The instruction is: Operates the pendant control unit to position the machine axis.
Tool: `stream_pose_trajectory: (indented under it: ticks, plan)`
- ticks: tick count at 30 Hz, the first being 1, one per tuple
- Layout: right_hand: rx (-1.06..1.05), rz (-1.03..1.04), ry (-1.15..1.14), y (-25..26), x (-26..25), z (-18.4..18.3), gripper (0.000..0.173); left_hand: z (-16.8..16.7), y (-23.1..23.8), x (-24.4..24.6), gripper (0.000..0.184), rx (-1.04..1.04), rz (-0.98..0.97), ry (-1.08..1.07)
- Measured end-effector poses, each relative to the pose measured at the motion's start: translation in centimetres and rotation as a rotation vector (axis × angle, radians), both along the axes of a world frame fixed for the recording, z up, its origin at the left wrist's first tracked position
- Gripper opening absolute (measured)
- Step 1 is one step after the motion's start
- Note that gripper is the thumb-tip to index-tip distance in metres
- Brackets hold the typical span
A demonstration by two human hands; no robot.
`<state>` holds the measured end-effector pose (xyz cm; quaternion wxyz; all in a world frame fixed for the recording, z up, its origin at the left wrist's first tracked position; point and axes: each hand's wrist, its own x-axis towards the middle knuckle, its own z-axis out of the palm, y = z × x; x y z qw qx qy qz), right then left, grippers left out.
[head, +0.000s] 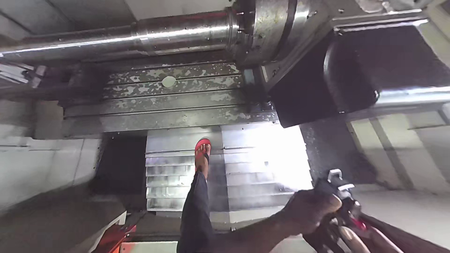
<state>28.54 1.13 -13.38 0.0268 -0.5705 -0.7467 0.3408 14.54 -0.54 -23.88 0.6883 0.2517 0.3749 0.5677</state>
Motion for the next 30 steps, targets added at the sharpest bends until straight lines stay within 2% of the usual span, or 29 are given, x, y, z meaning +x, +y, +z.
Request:
stream_pose_trajectory:
  ticks: [3, 7, 9, 11, 14, 20, 23, 26, 30]
  plan:
    - [0.122, 0.057, 0.005, -1.6, -0.5, -0.3, 0.037, 0.5, -0.1, -0.2, 0.057, 0.009, 0.093, -0.079]
    - [0.362, 0.124, -0.057, -1.9, -0.5, -1.3, 0.039, 0.3, -0.4, -0.3, 0.046, -0.024, 0.101, -0.187]
    - [0.404, 0.182, -0.057, -1.8, -0.3, -1.2, 0.035, -0.2, -0.6, 0.1, 0.053, -0.068, 0.098, -0.219]
    - [0.441, 0.239, -0.061, -1.6, -0.4, -1.2, 0.029, -0.8, -0.7, 0.2, 0.067, -0.077, 0.085, -0.235]
    - [0.47, 0.294, -0.05, -1.7, -0.4, -1.2, 0.023, -1.5, -0.8, 0.3, 0.073, -0.058, 0.064, -0.284]
    - [0.466, 0.296, -0.019, -1.8, -0.2, -1.3, 0.021, -1.5, -1.0, 0.5, 0.076, -0.102, 0.046, -0.327]
    - [0.406, 0.226, -0.012, -2.0, 0.3, -1.3, 0.027, -1.4, -0.9, 0.6, 0.077, -0.121, 0.058, -0.348]
    - [0.334, 0.214, -0.155, -2.5, 1.0, -1.0, 0.045, -1.1, -0.6, 1.1, 0.079, -0.132, 0.108, -0.383]
    - [0.359, 0.302, -0.216, -3.3, 0.9, -2.3, 0.039, -1.0, -0.4, 0.8, 0.088, -0.127, 0.216, -0.295]
